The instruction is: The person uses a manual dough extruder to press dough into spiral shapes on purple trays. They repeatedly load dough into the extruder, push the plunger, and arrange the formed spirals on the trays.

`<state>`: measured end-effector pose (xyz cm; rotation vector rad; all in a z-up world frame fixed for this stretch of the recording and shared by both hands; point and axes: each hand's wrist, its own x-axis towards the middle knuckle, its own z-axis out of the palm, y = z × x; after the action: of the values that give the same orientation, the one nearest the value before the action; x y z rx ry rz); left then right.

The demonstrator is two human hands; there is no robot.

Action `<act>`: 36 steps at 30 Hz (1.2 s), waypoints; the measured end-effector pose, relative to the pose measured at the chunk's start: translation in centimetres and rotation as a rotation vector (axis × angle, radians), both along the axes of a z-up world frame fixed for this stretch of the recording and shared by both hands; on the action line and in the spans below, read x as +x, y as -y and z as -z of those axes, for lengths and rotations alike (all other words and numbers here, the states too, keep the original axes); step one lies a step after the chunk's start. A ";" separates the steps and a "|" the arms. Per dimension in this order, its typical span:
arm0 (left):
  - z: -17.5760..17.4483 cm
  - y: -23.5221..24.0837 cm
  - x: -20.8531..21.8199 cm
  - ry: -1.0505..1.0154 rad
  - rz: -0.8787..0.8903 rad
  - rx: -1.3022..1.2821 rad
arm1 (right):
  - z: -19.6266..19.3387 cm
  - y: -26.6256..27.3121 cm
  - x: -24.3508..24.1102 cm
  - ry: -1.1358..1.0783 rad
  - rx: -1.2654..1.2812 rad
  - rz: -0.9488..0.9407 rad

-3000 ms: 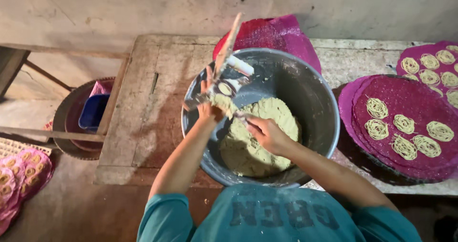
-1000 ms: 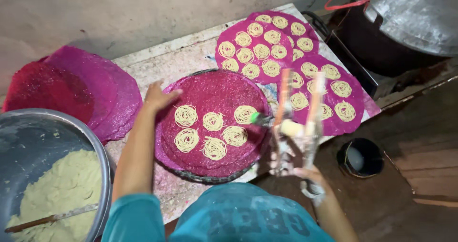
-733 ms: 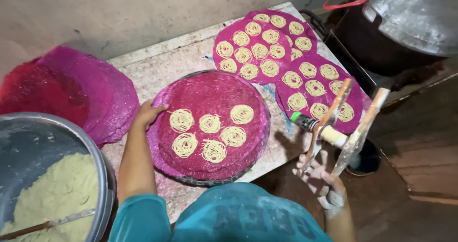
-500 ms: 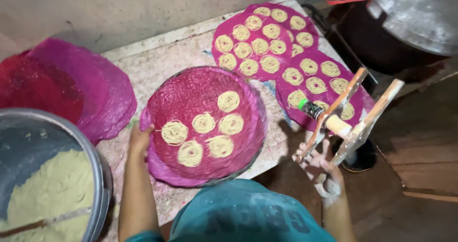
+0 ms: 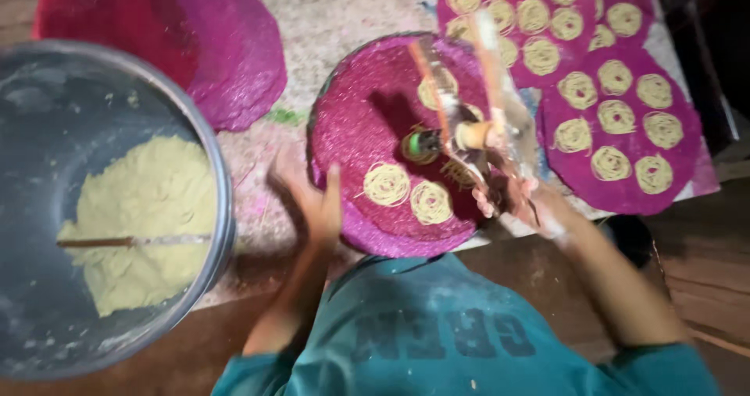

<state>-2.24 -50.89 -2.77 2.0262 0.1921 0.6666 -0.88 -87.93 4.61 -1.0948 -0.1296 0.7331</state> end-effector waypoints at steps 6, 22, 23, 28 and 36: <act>-7.5 -1.4 10.2 0.034 1.180 -1.680 | -1.8 -3.0 2.0 -0.261 -0.062 -0.361; 9.1 -1.8 4.9 -0.180 0.279 -0.924 | -8.9 -1.5 2.2 0.086 -0.217 0.212; 8.7 -1.2 4.2 -0.183 0.270 -0.909 | -8.4 -1.4 2.2 0.081 -0.233 0.226; 4.2 0.0 2.1 -0.061 0.180 -0.544 | -5.9 -0.3 2.4 0.065 -0.216 0.139; -1.4 3.8 6.6 -0.158 0.495 0.476 | -6.5 0.0 0.7 0.148 -0.178 0.197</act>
<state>4.35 -54.67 -1.41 2.4517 -0.4056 0.2487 -0.21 -87.89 11.13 -1.3118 -0.0822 0.4936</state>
